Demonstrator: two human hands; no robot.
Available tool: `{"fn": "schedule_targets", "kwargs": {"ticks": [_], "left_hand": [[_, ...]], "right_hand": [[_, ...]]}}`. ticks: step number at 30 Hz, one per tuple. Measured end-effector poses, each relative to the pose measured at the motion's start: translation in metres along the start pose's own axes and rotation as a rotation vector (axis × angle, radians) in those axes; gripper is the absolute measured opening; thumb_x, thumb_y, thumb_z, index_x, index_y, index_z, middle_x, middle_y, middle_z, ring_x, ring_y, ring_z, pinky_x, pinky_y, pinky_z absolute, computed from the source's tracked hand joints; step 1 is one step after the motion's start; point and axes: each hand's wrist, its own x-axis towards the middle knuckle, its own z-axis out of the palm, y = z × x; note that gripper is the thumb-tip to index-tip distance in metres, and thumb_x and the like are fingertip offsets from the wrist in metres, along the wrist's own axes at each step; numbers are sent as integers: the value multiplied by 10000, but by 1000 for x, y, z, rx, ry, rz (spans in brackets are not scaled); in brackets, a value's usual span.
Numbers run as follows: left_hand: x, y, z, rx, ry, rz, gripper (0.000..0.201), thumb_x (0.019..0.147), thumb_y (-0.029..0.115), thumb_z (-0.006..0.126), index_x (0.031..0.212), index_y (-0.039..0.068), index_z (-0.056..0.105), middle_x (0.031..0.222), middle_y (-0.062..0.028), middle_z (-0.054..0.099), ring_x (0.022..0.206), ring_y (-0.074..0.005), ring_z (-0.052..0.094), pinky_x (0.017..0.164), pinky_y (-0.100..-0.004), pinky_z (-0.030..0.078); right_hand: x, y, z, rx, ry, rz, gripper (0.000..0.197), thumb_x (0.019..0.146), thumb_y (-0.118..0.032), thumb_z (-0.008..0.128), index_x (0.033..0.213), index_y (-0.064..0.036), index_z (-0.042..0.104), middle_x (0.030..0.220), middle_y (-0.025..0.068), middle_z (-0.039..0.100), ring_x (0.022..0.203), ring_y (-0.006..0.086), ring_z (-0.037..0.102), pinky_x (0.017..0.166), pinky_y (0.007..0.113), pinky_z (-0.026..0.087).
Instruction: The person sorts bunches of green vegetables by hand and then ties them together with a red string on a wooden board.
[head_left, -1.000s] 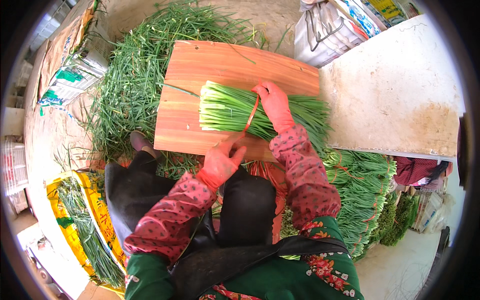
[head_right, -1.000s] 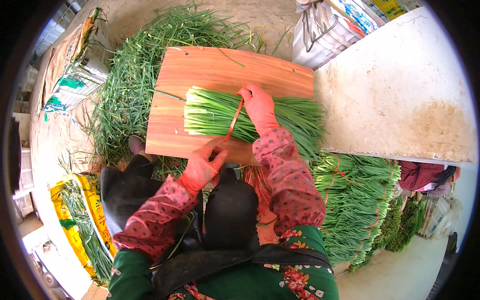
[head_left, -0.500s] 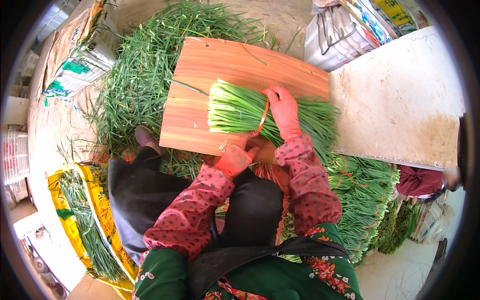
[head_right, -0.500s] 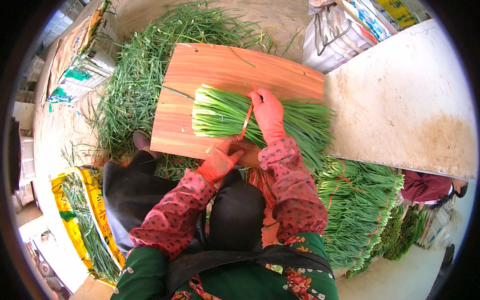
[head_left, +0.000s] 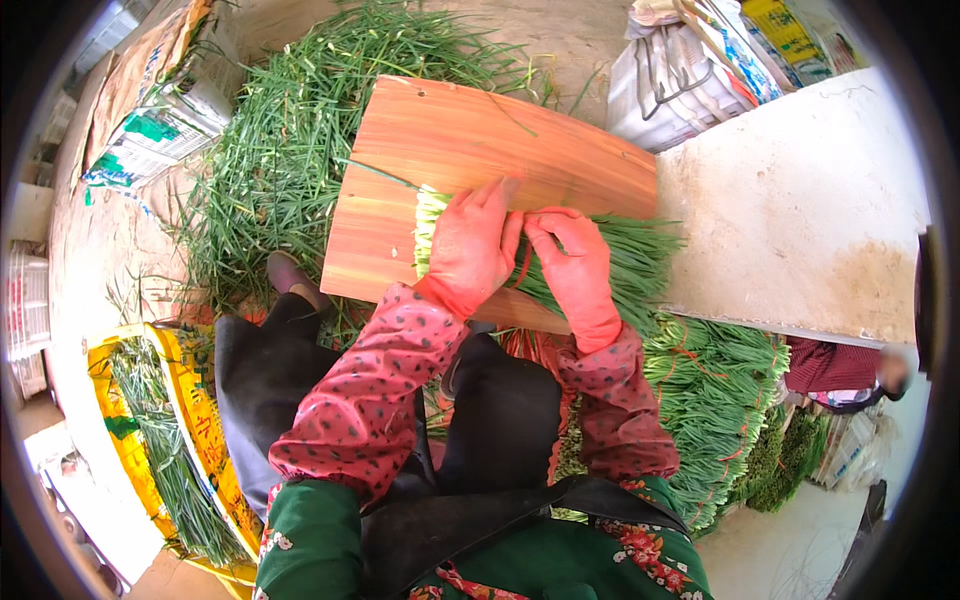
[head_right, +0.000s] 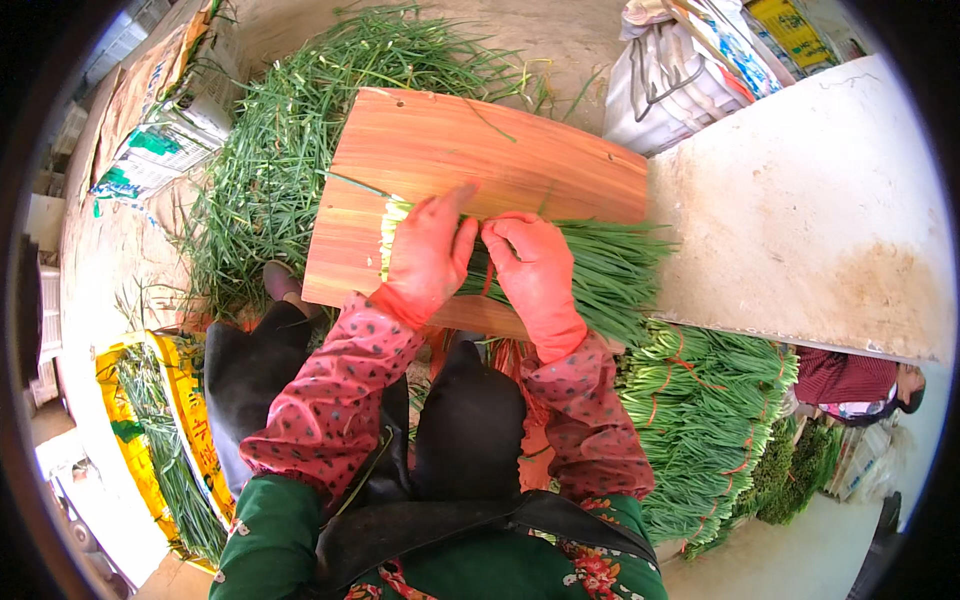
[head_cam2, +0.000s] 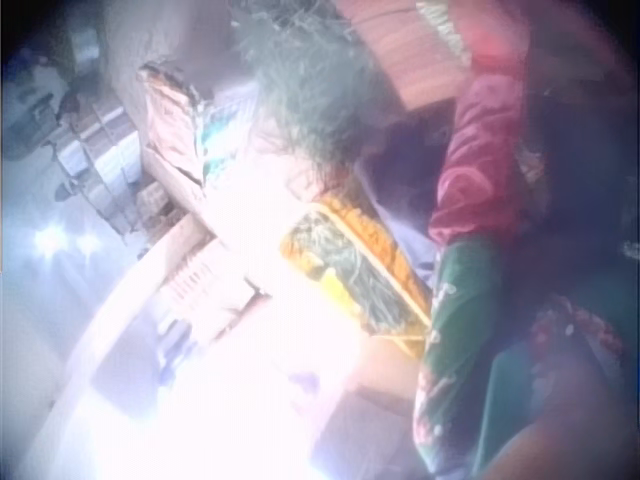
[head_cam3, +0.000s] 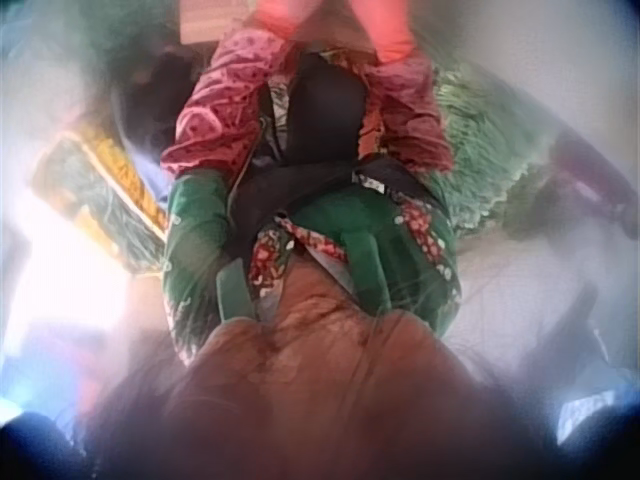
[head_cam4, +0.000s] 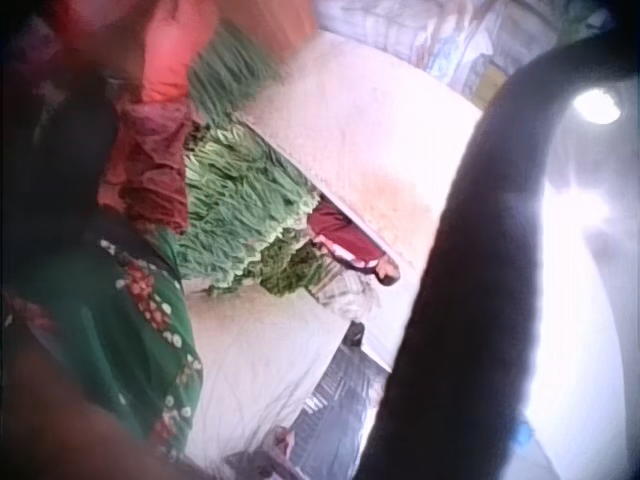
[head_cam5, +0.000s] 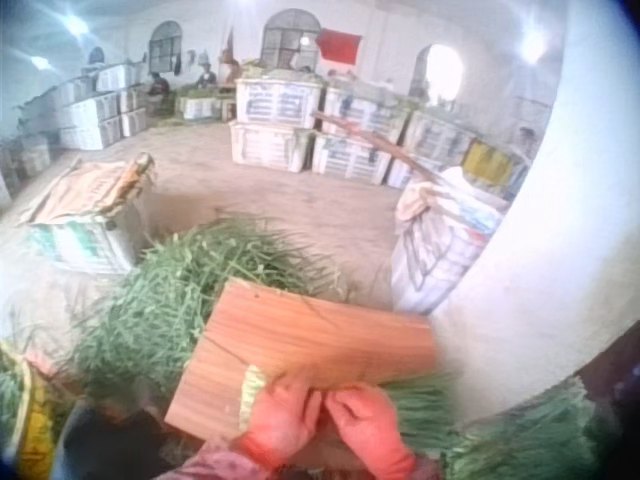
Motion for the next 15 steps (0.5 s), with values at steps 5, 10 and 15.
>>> {"fn": "schedule_targets", "kwargs": {"ticks": [5, 10, 15], "left_hand": [[-26, -6, 15, 312, -118, 112, 409, 820, 177, 576, 1187, -1, 542, 1192, -177, 563, 1139, -330, 507, 1000, -461, 354], [-16, 6, 12, -19, -96, 61, 417, 760, 142, 641, 1156, 28, 574, 1122, -139, 617, 1075, -334, 548, 995, -462, 363], [-36, 4, 17, 118, -91, 82, 427, 736, 124, 652, 1148, 33, 585, 1162, -123, 605, 1126, -323, 530, 999, -481, 360]], "right_hand": [[-15, 2, 3, 168, -22, 263, 62, 791, -80, 683, 825, -35, 657, 797, 93, 636, 719, 213, 599, 656, 294, 477], [-21, -5, 4, 262, 65, 427, 55, 840, -70, 648, 842, -15, 651, 802, 75, 641, 692, 143, 576, 644, 252, 463], [-22, -6, -6, 594, 47, 565, 66, 859, -43, 607, 850, 7, 648, 831, 44, 655, 683, 88, 550, 609, 226, 447]]}}
